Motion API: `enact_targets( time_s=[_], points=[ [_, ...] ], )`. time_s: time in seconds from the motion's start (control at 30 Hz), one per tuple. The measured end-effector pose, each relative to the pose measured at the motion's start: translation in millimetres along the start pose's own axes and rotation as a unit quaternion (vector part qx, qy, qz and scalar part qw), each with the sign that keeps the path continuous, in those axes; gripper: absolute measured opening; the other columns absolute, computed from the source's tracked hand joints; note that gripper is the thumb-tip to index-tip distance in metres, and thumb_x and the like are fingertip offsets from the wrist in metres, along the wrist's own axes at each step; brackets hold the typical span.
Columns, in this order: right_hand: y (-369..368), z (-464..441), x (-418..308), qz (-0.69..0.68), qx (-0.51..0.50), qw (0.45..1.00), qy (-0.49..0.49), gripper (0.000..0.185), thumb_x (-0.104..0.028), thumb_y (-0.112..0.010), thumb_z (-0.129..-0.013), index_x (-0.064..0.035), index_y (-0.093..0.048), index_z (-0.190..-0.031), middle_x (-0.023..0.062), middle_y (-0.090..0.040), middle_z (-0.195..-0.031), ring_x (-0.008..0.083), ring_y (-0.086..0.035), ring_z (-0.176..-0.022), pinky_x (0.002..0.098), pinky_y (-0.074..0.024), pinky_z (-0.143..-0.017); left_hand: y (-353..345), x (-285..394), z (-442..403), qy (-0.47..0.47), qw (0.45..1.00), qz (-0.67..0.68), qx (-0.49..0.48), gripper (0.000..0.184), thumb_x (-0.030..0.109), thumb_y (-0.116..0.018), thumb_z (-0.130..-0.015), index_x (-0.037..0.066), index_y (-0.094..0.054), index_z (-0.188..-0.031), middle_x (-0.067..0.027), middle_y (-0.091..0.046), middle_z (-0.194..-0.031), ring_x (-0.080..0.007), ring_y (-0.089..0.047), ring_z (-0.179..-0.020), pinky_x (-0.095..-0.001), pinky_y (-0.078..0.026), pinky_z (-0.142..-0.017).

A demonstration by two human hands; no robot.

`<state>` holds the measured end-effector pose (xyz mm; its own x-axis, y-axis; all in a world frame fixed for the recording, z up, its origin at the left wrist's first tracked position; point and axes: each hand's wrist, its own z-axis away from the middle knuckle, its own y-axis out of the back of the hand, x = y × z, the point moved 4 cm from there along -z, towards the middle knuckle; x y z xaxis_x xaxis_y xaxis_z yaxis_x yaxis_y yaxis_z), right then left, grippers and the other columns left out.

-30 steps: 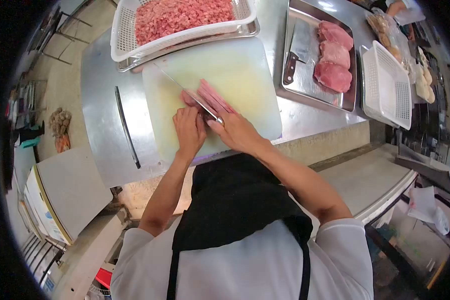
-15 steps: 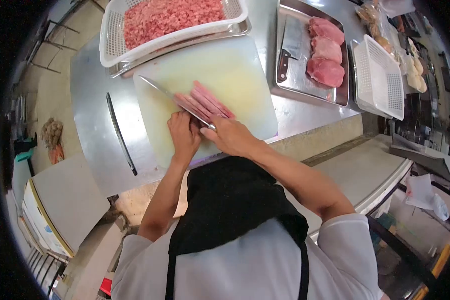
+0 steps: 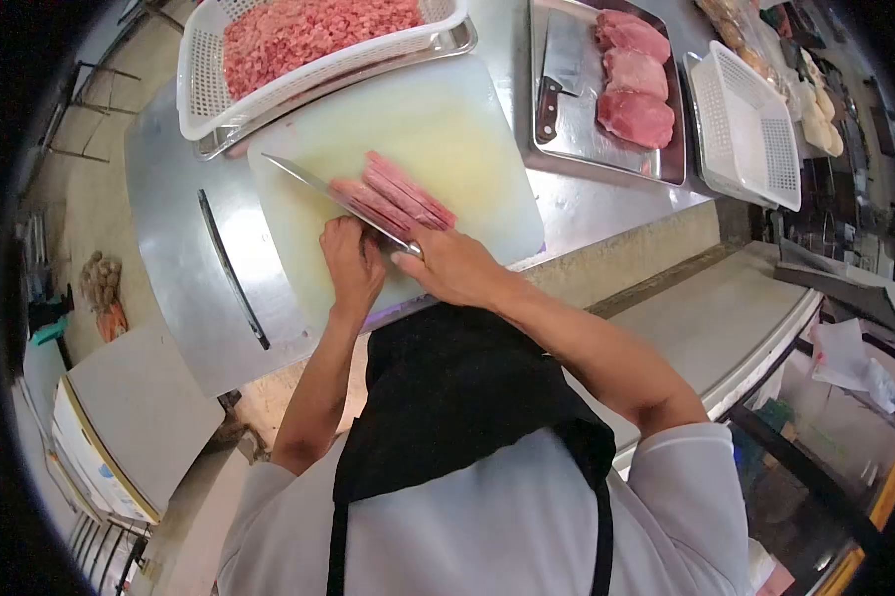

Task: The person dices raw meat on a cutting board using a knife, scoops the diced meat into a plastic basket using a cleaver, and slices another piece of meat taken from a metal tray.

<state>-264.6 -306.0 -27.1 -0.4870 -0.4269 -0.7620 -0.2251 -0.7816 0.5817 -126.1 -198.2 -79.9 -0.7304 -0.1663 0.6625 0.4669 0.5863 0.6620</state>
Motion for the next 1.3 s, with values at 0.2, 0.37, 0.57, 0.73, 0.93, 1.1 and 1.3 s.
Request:
enact_targets(
  time_s=[0.2,0.37,0.57,0.73,0.93,1.1,1.3],
  points=[
    [40.0,46.6,-32.9,-0.041,-0.074,0.991,-0.105,0.042,-0.037,-0.059,-0.103,0.0048,-0.064,-0.103,0.0290,-0.066,-0.085,0.0482,-0.065,-0.082,0.0521,-0.0498,-0.075,3.0,2.0,4.4,-0.001,1.000,0.014,0.002,0.022,-0.004,-0.065,-0.078,0.003,-0.063,-0.099,-0.0144,-0.062,-0.095,-0.0369,-0.055,-0.098,-0.0467,-0.040,-0.089],
    [32.1,69.5,-17.3,-0.039,-0.075,0.989,-0.118,0.044,-0.037,-0.058,-0.105,0.0062,-0.063,-0.115,0.0290,-0.067,-0.082,0.0479,-0.067,-0.084,0.0515,-0.0505,-0.076,1.1,1.5,5.1,-0.006,1.000,0.011,-0.006,0.023,-0.005,-0.064,-0.076,0.003,-0.063,-0.098,-0.0147,-0.062,-0.096,-0.0369,-0.055,-0.097,-0.0467,-0.040,-0.089],
    [27.2,49.9,-18.7,0.005,-0.092,0.991,-0.094,0.045,-0.035,-0.057,-0.104,0.0079,-0.061,-0.115,0.0320,-0.069,-0.091,0.0528,-0.067,-0.092,0.0580,-0.0512,-0.085,1.9,1.3,3.1,-0.006,1.000,0.025,0.003,0.027,-0.007,-0.062,-0.074,0.003,-0.063,-0.099,-0.0151,-0.062,-0.096,-0.0372,-0.055,-0.099,-0.0472,-0.040,-0.090],
    [-5.6,0.9,5.9,0.002,-0.017,1.000,0.008,0.046,-0.037,-0.058,-0.102,0.0073,-0.064,-0.110,0.0336,-0.069,-0.092,0.0538,-0.066,-0.093,0.0587,-0.0509,-0.084,4.4,3.1,1.7,0.002,1.000,0.022,0.006,0.025,-0.007,-0.064,-0.075,0.004,-0.063,-0.098,-0.0146,-0.063,-0.095,-0.0377,-0.055,-0.101,-0.0476,-0.041,-0.091],
    [42.2,3.3,18.4,-0.239,-0.133,0.939,-0.210,0.041,-0.042,-0.058,-0.102,-0.0023,-0.062,-0.097,0.0024,-0.052,-0.062,0.0112,-0.057,-0.052,0.0280,-0.0424,-0.042,1.4,0.7,4.8,0.022,1.000,0.000,0.010,0.021,0.002,-0.071,-0.083,0.004,-0.063,-0.101,-0.0142,-0.064,-0.101,-0.0369,-0.056,-0.103,-0.0470,-0.041,-0.094],
    [59.6,32.0,0.0,-0.212,-0.032,0.968,-0.127,0.041,-0.041,-0.060,-0.103,-0.0022,-0.061,-0.091,0.0038,-0.054,-0.061,0.0128,-0.055,-0.049,0.0293,-0.0449,-0.046,8.6,-0.3,14.6,0.153,0.985,-0.048,0.055,0.036,0.007,-0.071,-0.091,-0.001,-0.060,-0.124,-0.0161,-0.065,-0.118,-0.0353,-0.059,-0.105,-0.0474,-0.044,-0.097],
    [79.5,63.0,27.2,-0.197,0.098,0.971,-0.092,0.042,-0.042,-0.064,-0.102,-0.0002,-0.065,-0.095,0.0074,-0.056,-0.062,0.0157,-0.057,-0.053,0.0336,-0.0464,-0.054,-23.3,9.5,-5.6,0.207,0.968,0.134,0.044,0.054,0.012,-0.066,-0.098,-0.006,-0.048,-0.145,-0.0226,-0.065,-0.123,-0.0320,-0.066,-0.102,-0.0408,-0.052,-0.091]
  ],
)
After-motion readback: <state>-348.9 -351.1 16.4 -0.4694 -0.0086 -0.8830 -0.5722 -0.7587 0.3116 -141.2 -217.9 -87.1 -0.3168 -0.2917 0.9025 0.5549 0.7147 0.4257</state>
